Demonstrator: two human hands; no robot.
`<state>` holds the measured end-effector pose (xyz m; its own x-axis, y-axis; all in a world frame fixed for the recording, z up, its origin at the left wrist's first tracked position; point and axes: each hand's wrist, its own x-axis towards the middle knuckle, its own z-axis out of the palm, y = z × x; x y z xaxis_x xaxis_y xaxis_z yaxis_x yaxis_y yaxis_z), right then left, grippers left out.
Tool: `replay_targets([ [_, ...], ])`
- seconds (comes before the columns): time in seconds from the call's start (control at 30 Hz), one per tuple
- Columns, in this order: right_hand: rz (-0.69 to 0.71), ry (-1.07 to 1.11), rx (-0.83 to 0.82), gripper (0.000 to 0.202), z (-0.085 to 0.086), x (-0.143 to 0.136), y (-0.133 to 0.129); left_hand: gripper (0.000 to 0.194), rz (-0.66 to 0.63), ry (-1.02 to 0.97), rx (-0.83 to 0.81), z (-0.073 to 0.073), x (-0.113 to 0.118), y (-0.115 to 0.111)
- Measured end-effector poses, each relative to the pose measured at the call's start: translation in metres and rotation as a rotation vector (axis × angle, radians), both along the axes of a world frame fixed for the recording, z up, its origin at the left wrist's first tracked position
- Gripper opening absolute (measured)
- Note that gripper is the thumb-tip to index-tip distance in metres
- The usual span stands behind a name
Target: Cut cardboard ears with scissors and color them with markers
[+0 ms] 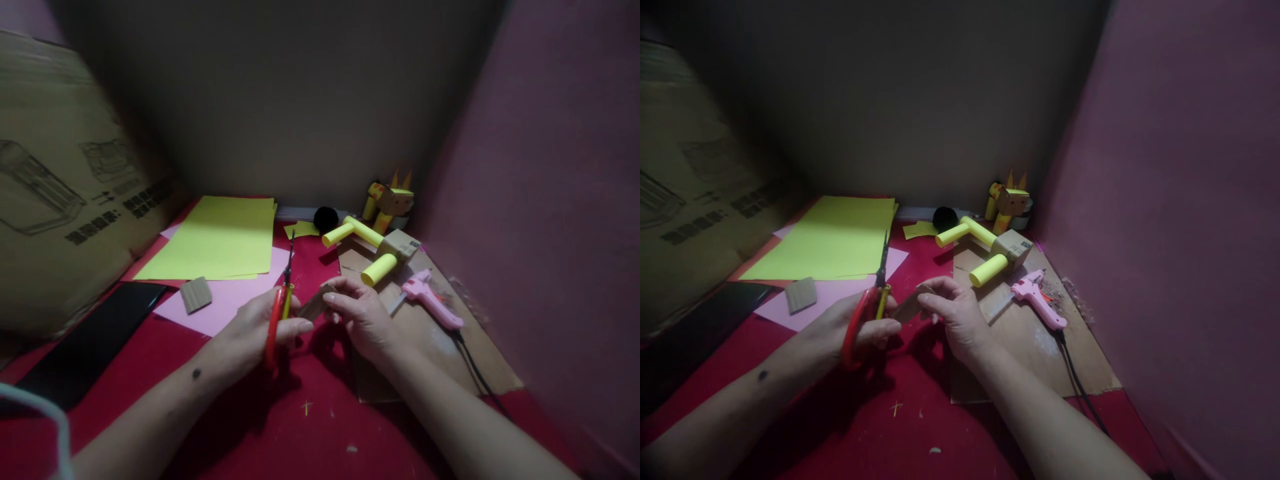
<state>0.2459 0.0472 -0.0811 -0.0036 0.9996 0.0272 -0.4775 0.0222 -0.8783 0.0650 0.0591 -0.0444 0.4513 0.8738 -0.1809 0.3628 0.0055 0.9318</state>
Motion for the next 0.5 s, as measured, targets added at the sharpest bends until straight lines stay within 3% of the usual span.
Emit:
replay_targets([
  [0.2, 0.033, 0.008, -0.045, 0.023, -0.0010, -0.0015, -0.0001, 0.021, 0.092, -0.196, 0.014, -0.0046, 0.0046, 0.0021],
  [0.37, 0.101, -0.113, -0.041, 0.026, -0.0012, -0.0030, -0.0052, 0.027, 0.193, -0.334, 0.020, -0.0095, 0.0025, 0.0050],
  [0.5, 0.165, -0.152, -0.039, 0.016, -0.0003, -0.0040, -0.0071, 0.027, 0.211, -0.336, 0.030, -0.0083, 0.0022, 0.0053],
])
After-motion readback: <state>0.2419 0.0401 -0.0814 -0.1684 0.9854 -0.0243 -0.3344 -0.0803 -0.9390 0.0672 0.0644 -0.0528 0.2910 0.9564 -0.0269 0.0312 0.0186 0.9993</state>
